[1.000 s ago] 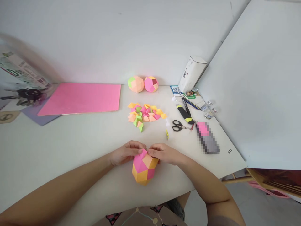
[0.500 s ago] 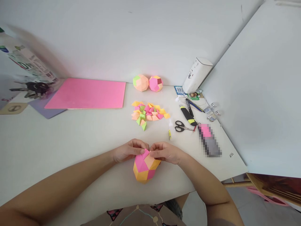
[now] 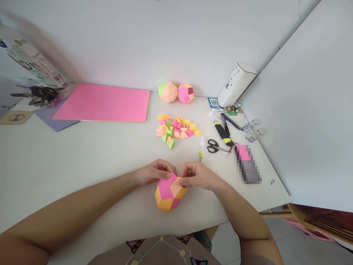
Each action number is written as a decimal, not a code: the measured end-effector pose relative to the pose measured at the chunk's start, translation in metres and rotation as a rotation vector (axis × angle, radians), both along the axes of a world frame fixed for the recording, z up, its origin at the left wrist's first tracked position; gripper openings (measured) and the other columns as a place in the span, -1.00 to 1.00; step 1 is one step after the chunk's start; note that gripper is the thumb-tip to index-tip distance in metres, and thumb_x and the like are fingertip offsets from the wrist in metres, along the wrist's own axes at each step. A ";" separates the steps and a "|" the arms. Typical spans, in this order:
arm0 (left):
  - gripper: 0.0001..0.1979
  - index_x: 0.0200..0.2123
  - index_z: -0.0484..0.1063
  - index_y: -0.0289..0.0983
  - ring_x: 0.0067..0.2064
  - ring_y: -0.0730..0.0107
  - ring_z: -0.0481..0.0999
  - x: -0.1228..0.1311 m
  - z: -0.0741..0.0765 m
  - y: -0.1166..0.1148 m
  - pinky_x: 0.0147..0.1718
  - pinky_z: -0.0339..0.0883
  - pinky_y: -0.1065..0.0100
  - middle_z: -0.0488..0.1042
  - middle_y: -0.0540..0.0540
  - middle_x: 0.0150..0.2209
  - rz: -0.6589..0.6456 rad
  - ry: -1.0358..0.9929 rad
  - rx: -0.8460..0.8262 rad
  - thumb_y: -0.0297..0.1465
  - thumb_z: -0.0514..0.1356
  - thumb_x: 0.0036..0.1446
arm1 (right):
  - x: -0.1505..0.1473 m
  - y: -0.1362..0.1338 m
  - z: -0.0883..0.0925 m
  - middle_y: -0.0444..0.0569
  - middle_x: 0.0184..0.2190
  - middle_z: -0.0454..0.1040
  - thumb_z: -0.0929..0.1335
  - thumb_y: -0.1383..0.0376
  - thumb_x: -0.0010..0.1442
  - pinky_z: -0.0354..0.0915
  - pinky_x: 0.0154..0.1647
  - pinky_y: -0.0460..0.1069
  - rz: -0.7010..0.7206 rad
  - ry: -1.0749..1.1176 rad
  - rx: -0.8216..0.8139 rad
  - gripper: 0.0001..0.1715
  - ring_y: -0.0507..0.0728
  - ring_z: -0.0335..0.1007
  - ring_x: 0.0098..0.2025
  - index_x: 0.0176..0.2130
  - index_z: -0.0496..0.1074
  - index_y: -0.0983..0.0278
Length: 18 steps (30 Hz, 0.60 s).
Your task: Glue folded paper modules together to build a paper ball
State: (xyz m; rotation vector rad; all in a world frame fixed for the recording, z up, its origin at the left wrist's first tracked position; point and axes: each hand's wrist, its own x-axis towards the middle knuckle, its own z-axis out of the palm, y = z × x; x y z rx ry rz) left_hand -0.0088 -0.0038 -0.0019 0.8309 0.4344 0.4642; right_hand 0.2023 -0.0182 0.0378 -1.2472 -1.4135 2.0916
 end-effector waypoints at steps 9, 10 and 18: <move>-0.82 -0.58 0.42 -0.35 -0.48 0.52 0.24 0.000 0.003 0.000 -0.46 0.11 0.40 0.29 0.01 -0.54 -0.043 0.036 0.040 -0.36 0.27 -0.06 | -0.004 -0.002 0.001 -0.16 -0.55 0.41 0.49 0.21 -0.07 0.20 -0.47 -0.11 -0.031 0.011 0.013 -0.70 -0.05 0.29 -0.50 -0.46 0.36 0.33; -0.81 -0.58 0.41 -0.34 -0.47 0.51 0.24 0.000 0.003 0.000 -0.45 0.12 0.40 0.28 0.00 -0.53 -0.055 0.038 0.052 -0.35 0.27 -0.05 | -0.005 -0.002 0.000 -0.16 -0.55 0.41 0.49 0.21 -0.07 0.20 -0.47 -0.11 -0.042 0.015 0.020 -0.71 -0.05 0.29 -0.50 -0.46 0.36 0.33; -0.81 -0.57 0.38 -0.33 -0.45 0.49 0.20 -0.001 0.002 0.000 -0.41 0.10 0.38 0.24 0.01 -0.53 -0.116 0.050 0.110 -0.35 0.24 -0.02 | -0.012 -0.006 -0.001 -0.18 -0.57 0.38 0.50 0.22 -0.10 0.13 -0.49 -0.13 -0.095 0.014 0.032 -0.70 -0.06 0.25 -0.51 -0.48 0.37 0.33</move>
